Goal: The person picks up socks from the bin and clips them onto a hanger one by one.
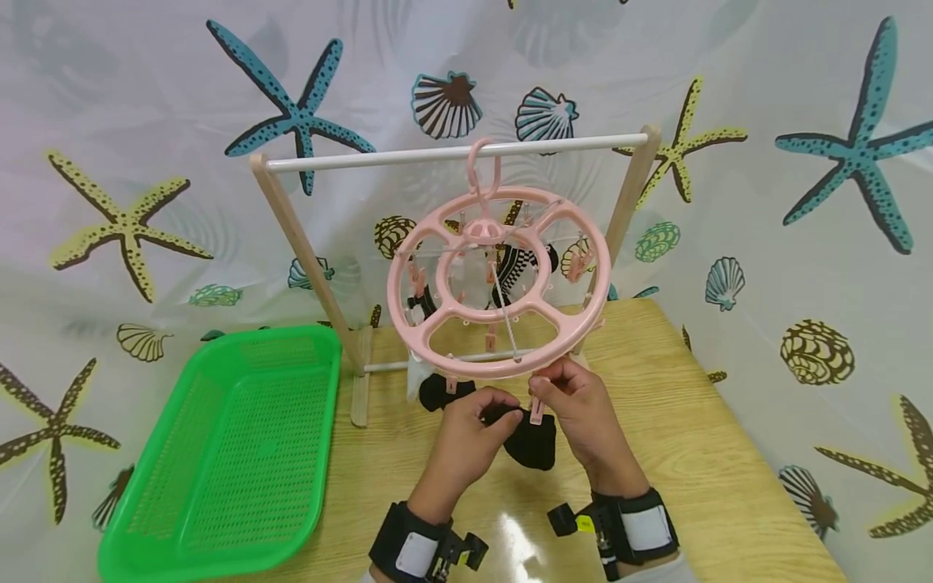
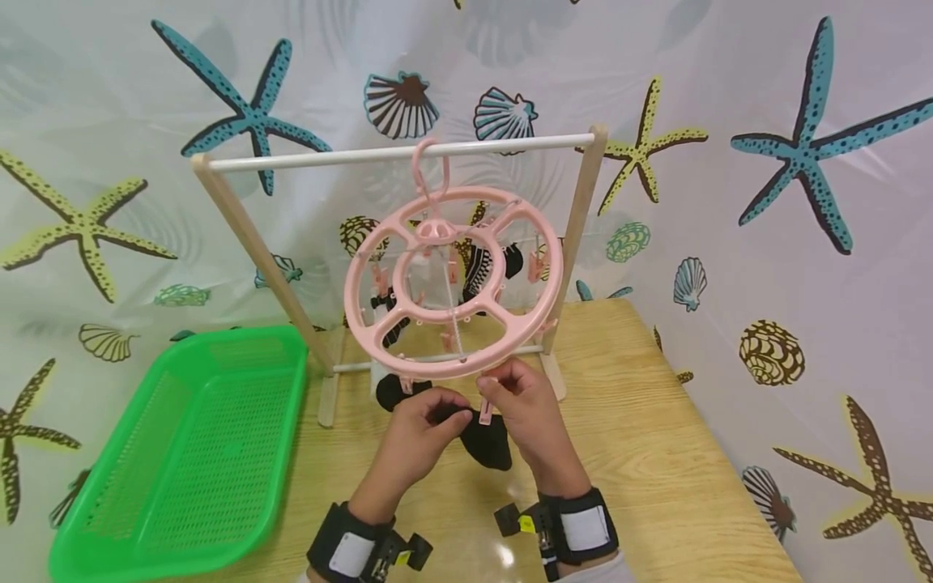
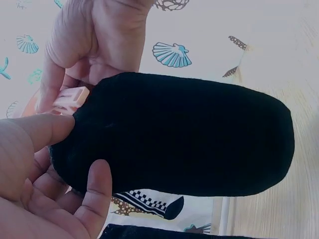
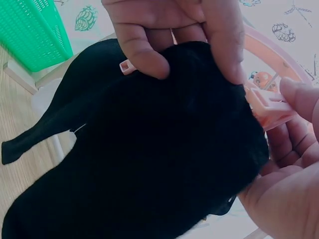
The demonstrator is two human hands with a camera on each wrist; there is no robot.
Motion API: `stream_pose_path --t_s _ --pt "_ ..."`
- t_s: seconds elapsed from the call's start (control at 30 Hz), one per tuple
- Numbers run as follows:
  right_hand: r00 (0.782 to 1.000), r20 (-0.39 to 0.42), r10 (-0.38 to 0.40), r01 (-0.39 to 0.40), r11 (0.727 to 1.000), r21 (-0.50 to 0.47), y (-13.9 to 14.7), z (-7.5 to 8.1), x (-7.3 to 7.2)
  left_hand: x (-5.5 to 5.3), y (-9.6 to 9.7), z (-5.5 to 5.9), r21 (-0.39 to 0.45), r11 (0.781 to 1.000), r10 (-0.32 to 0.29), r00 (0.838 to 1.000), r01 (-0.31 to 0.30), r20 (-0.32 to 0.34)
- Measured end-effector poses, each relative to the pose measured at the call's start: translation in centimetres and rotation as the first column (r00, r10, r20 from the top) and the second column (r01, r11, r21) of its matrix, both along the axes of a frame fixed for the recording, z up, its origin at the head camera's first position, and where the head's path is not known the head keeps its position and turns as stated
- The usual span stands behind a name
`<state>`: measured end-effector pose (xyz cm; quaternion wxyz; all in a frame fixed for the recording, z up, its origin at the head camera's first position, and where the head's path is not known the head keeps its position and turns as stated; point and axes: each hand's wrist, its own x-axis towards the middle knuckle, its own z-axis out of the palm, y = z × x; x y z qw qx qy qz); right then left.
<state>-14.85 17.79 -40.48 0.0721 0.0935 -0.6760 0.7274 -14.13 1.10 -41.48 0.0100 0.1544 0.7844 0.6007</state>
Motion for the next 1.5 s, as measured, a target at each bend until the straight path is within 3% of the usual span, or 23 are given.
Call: stream_pose_path --t_s 0.27,0.57,0.83,1.17,1.33,1.5 --pt "1.0 0.02 -0.016 0.015 1.0 0.018 -0.1 -0.2 0.1 0.2 0.5 0.0 0.03 1.0 0.002 1.0 -0.002 0.005" --pt "0.99 -0.008 0.138 -0.137 0.987 0.081 0.1 -0.4 0.2 0.2 0.3 -0.3 0.054 0.998 0.034 0.999 -0.034 -0.001" --pt "0.987 -0.007 0.16 -0.159 0.984 0.077 0.2 -0.8 0.1 0.2 -0.1 -0.4 0.035 0.996 0.076 0.997 -0.076 -0.006" --pt "0.994 0.011 0.11 -0.11 0.989 0.095 0.9 -1.0 -0.3 0.6 -1.5 -1.5 0.023 0.992 0.121 0.992 -0.122 0.035" --pt "0.997 -0.016 0.073 -0.07 0.988 0.135 1.1 -0.7 -0.4 0.9 -2.1 -2.2 0.027 0.992 0.126 0.991 -0.127 0.034" --pt "0.999 -0.043 0.025 -0.017 0.982 0.188 1.3 -0.5 -0.4 1.1 -2.4 -2.7 0.007 0.993 0.117 0.99 -0.118 0.084"
